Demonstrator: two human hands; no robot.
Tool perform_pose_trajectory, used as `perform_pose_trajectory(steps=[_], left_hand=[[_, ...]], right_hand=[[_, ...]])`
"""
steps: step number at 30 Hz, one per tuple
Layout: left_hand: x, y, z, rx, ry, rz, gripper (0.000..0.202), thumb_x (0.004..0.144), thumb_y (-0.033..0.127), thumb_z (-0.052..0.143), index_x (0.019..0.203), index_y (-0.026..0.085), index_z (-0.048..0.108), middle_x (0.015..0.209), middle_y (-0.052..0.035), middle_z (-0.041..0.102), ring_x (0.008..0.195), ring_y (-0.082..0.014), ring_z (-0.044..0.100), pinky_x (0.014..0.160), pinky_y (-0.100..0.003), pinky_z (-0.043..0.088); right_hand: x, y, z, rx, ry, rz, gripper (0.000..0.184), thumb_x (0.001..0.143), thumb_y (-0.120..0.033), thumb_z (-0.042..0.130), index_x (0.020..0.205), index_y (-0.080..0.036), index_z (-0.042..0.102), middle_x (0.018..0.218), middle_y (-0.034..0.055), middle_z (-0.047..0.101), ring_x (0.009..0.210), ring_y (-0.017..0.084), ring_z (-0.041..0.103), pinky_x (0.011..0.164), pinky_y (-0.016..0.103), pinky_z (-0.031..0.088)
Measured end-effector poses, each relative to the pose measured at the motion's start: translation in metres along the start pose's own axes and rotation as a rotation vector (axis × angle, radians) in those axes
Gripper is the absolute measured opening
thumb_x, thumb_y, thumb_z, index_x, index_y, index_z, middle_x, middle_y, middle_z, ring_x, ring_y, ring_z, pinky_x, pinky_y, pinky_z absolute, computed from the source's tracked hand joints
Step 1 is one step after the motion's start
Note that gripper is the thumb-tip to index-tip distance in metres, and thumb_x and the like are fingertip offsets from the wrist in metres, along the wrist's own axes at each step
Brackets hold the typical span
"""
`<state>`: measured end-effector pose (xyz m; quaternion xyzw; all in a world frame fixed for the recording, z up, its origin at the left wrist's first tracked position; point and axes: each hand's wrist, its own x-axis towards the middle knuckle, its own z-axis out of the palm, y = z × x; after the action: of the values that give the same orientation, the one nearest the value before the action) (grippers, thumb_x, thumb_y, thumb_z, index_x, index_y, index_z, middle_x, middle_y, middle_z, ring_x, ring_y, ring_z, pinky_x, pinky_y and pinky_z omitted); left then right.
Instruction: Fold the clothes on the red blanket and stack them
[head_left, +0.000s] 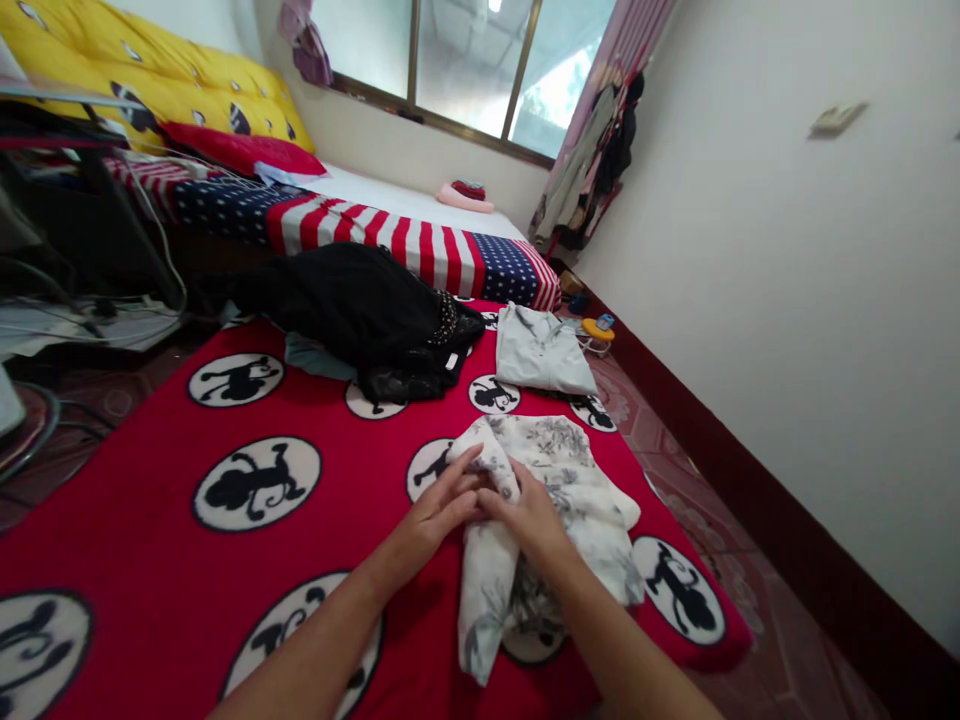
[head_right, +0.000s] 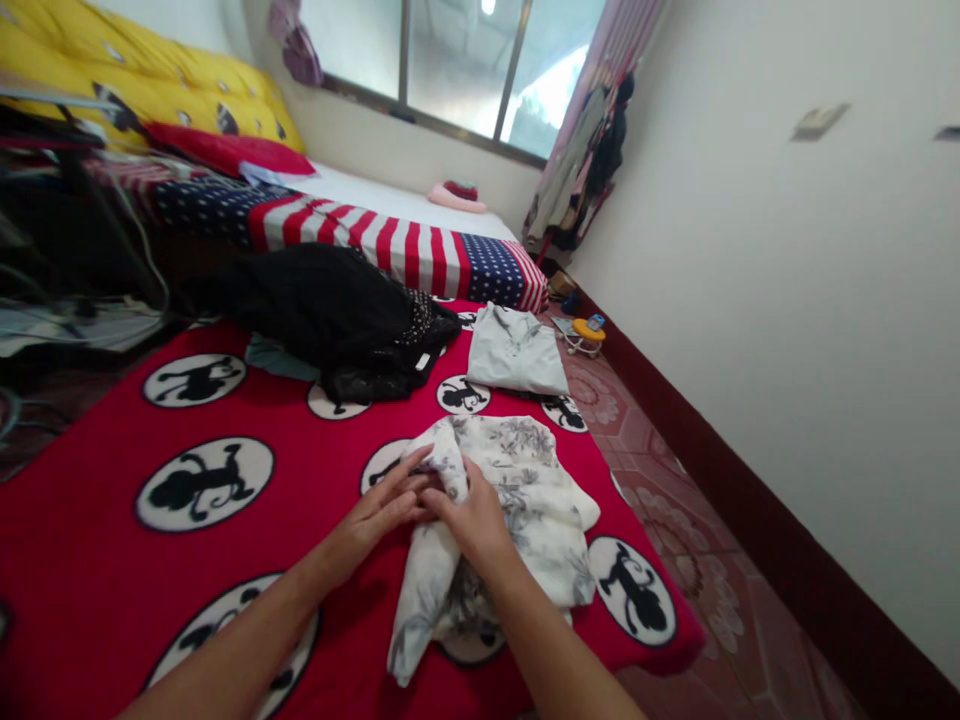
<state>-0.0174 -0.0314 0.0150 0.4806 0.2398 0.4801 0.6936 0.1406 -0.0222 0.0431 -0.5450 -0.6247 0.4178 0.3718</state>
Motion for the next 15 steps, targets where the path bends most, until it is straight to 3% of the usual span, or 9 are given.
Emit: perform_pose_trajectory(steps=[3,6,9,12,15], left_hand=[[0.004,-0.004,-0.007,0.022,0.053,-0.001,0.076,0.083,0.052,0.063,0.147,0.022,0.035,0.125,-0.0155,0.064,0.111,-0.0266,0.063,0.085,-0.035,0.052],[0.01,-0.002,-0.018,0.113,0.212,0.043,0.068,0.082,0.053,0.064,0.137,0.018,0.045,0.114,-0.0152,0.068,0.097,-0.0236,0.068,0.077,-0.031,0.052],[0.011,0.001,-0.022,0.148,0.313,0.04,0.063,0.083,0.054,0.062,0.132,0.017,0.047,0.113,-0.0146,0.068,0.095,-0.0241,0.068,0.075,-0.032,0.052],[0.005,0.003,-0.006,0.216,0.242,0.078,0.058,0.085,0.05,0.061,0.133,0.02,0.048,0.122,-0.0153,0.064,0.105,-0.0257,0.064,0.085,-0.037,0.051],[-0.008,0.006,0.026,0.398,0.087,0.178,0.068,0.081,0.043,0.069,0.142,0.027,0.043,0.143,-0.0136,0.049,0.13,-0.0298,0.049,0.105,-0.045,0.042]], right_hand=[[0.007,0.014,-0.015,0.265,0.025,0.188,0.034,0.066,-0.042,0.075,0.088,-0.016,0.068,0.084,0.0054,0.073,0.079,0.026,0.067,0.078,0.04,0.052],[0.002,0.009,-0.054,0.477,0.159,0.304,0.035,0.061,-0.038,0.081,0.086,-0.018,0.067,0.076,0.0044,0.073,0.07,0.025,0.068,0.072,0.04,0.055],[-0.007,-0.01,-0.104,0.494,0.255,0.252,0.031,0.065,-0.037,0.081,0.089,-0.02,0.069,0.08,0.0067,0.074,0.075,0.027,0.071,0.072,0.043,0.058],[-0.013,-0.025,-0.141,0.487,0.372,0.177,0.026,0.07,-0.036,0.079,0.091,-0.023,0.07,0.088,0.0064,0.075,0.084,0.028,0.072,0.076,0.043,0.06],[-0.016,-0.033,-0.153,0.512,0.449,0.094,0.024,0.075,-0.038,0.076,0.094,-0.027,0.069,0.098,0.0049,0.074,0.098,0.028,0.07,0.084,0.042,0.06]])
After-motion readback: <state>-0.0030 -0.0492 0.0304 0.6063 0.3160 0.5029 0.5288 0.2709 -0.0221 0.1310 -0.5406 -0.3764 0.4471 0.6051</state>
